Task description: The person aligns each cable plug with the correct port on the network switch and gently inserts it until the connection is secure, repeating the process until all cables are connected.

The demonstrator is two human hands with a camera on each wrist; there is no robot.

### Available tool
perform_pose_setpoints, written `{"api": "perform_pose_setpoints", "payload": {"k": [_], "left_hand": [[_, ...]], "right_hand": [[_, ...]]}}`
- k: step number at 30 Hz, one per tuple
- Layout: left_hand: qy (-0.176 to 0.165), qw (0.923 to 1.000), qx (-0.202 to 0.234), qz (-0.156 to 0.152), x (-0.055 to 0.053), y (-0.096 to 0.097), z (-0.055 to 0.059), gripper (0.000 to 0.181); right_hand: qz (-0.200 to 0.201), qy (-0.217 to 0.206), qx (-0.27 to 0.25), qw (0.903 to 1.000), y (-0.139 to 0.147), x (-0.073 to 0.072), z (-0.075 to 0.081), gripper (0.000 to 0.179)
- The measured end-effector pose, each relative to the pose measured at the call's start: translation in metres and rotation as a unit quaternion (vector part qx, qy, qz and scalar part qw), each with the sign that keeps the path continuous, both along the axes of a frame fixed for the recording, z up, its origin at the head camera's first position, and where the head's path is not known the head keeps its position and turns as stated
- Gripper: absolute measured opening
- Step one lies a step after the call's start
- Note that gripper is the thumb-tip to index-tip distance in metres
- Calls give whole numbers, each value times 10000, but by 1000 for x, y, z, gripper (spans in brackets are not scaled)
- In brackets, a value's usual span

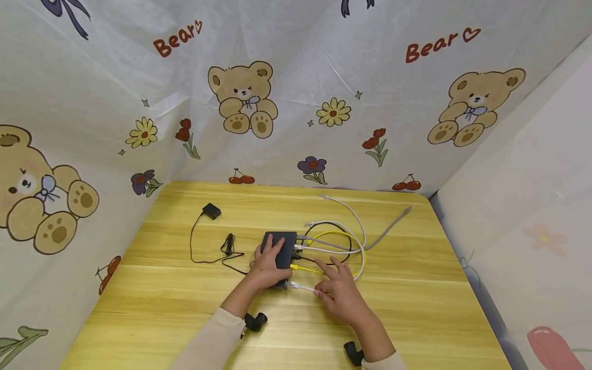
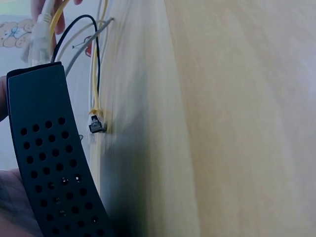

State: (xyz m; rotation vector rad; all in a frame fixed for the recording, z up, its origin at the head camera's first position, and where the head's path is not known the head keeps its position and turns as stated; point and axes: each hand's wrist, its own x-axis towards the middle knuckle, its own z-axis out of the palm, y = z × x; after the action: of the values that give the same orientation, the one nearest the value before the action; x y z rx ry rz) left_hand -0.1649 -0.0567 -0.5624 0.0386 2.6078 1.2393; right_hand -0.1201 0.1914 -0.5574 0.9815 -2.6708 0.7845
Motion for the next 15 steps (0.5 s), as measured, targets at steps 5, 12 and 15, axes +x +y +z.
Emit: {"api": "perform_pose_setpoints", "payload": {"k": [5,12,15], "left_hand": [[-24,10000,-57,-22,1,0,-2,96],[-34,10000,-73,6,0,1,1,96],[-31,10000,-84,7,0,2,2,95]], "right_hand": [[-206,191,354,9990,0,0,-1,6],[-26,-98,43,9999,-1,-2,5,3],[30,-221,-91,9997,0,-1,4,4]]}}
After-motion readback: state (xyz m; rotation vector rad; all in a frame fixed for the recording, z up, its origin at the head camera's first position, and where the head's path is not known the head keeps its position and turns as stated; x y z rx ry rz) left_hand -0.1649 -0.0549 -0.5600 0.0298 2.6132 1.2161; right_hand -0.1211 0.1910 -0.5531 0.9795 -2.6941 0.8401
